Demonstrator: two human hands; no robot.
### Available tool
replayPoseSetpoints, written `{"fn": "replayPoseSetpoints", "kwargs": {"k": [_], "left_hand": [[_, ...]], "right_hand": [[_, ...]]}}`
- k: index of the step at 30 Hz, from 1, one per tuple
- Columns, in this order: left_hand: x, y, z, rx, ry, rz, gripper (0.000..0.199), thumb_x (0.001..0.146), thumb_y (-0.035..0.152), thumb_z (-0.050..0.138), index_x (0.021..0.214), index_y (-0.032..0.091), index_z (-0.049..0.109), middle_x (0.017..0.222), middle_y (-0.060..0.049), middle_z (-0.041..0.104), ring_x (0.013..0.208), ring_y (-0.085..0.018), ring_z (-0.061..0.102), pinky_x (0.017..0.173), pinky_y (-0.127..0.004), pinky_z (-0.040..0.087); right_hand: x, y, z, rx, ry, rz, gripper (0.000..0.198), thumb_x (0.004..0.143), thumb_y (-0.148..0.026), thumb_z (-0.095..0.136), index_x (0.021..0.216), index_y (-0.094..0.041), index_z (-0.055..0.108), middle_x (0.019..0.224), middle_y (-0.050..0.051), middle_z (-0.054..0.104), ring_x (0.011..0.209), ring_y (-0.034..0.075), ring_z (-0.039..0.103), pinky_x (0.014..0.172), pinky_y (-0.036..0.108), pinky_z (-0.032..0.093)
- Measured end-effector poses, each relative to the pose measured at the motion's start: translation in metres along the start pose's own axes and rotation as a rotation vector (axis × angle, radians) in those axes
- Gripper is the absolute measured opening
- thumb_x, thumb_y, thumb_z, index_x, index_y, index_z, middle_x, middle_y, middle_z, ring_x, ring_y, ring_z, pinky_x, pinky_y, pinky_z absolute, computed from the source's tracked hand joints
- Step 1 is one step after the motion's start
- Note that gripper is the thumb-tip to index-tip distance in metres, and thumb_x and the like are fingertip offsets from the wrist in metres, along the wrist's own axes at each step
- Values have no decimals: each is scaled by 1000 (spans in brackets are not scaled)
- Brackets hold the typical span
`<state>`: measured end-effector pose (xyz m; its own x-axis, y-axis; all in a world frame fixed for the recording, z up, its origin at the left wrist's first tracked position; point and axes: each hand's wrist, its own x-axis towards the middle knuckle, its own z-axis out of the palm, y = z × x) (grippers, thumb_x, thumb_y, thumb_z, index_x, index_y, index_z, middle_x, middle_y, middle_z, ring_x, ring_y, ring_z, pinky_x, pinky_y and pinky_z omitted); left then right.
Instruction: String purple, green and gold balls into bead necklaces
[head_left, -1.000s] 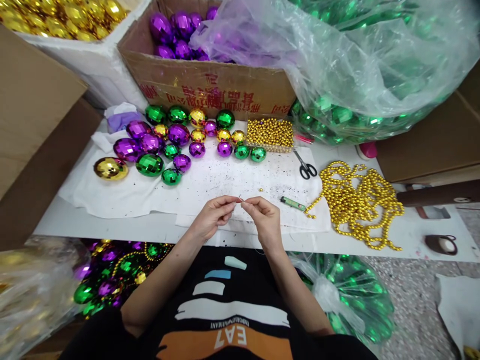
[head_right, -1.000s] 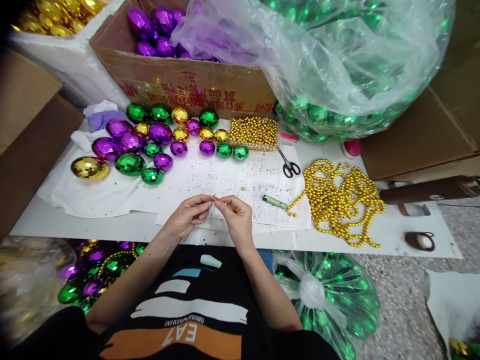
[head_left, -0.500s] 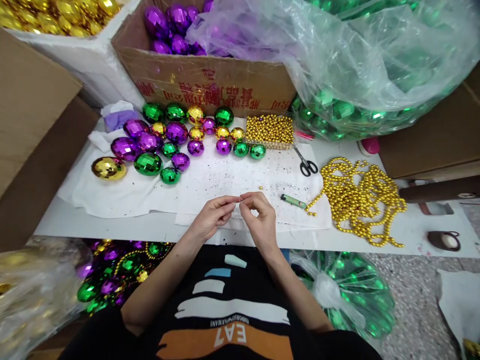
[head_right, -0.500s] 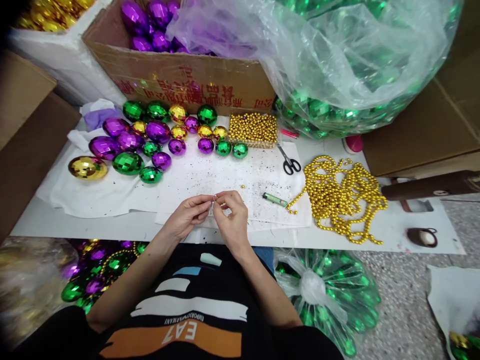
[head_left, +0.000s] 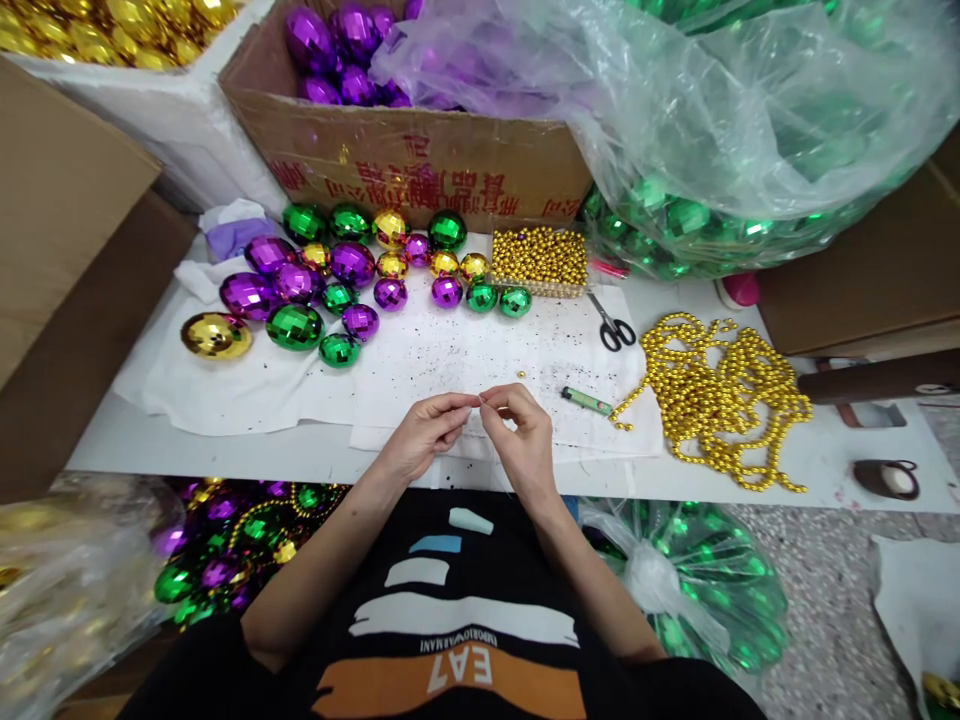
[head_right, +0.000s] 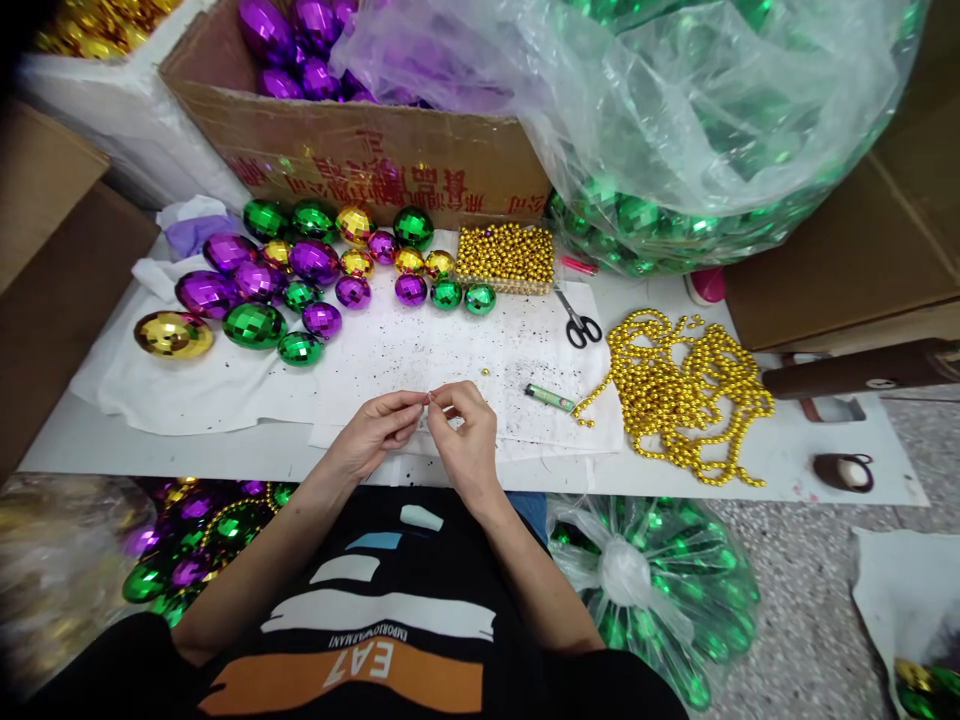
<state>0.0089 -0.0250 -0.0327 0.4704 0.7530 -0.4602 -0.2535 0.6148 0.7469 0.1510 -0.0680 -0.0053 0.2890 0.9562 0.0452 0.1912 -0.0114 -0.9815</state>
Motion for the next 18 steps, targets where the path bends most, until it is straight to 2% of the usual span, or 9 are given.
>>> {"fn": "replayPoseSetpoints", "kwargs": {"k": [4, 7, 10, 13, 15, 18], "left_hand": [[0, -3, -1, 47, 6, 16, 37, 67, 40, 86, 94, 15, 79, 54, 6, 42, 47, -3, 32, 43, -18, 14], [0, -4, -3, 147, 22, 79, 36, 72, 42, 82, 96, 16, 79, 57, 6, 44, 48, -4, 34, 43, -19, 19], [-2, -2, -6, 347, 41, 242, 28, 80, 39, 76, 99, 19, 79, 70, 2, 54, 54, -6, 43, 47, -21, 29], [-4, 1, -6, 588, 29, 442, 19, 87, 31, 68, 99, 22, 80, 78, -1, 60, 68, -10, 54, 60, -23, 42], [-6, 2, -6, 713, 28, 535, 17, 90, 26, 64, 97, 22, 79, 79, -1, 61, 74, -12, 58, 67, -25, 45], [-9, 1, -5, 872, 44, 616, 19, 94, 21, 59, 97, 22, 78, 82, -1, 61, 77, -13, 60, 68, -25, 47]], "right_hand": [[1, 2, -1, -3, -3, 6, 15, 84, -19, 58, 69, -20, 61, 83, 1, 64, 84, 14, 61, 71, 27, 48], [1, 4, -1, -11, -6, 28, 15, 85, -22, 59, 71, -20, 61, 80, 0, 62, 80, 14, 60, 70, 27, 49], [1, 6, -1, -45, 8, 38, 14, 87, -27, 62, 76, -21, 65, 81, 1, 63, 80, 15, 60, 71, 28, 49], [1, 8, -1, -54, 35, 50, 13, 86, -30, 66, 78, -21, 66, 82, 1, 64, 79, 15, 59, 69, 28, 48], [1, 7, -1, -31, 14, 74, 13, 86, -31, 66, 77, -21, 66, 82, 1, 63, 78, 15, 59, 68, 28, 48], [2, 7, -2, -7, -25, 99, 13, 85, -30, 65, 77, -21, 67, 82, 2, 63, 79, 15, 59, 69, 28, 48]]}}
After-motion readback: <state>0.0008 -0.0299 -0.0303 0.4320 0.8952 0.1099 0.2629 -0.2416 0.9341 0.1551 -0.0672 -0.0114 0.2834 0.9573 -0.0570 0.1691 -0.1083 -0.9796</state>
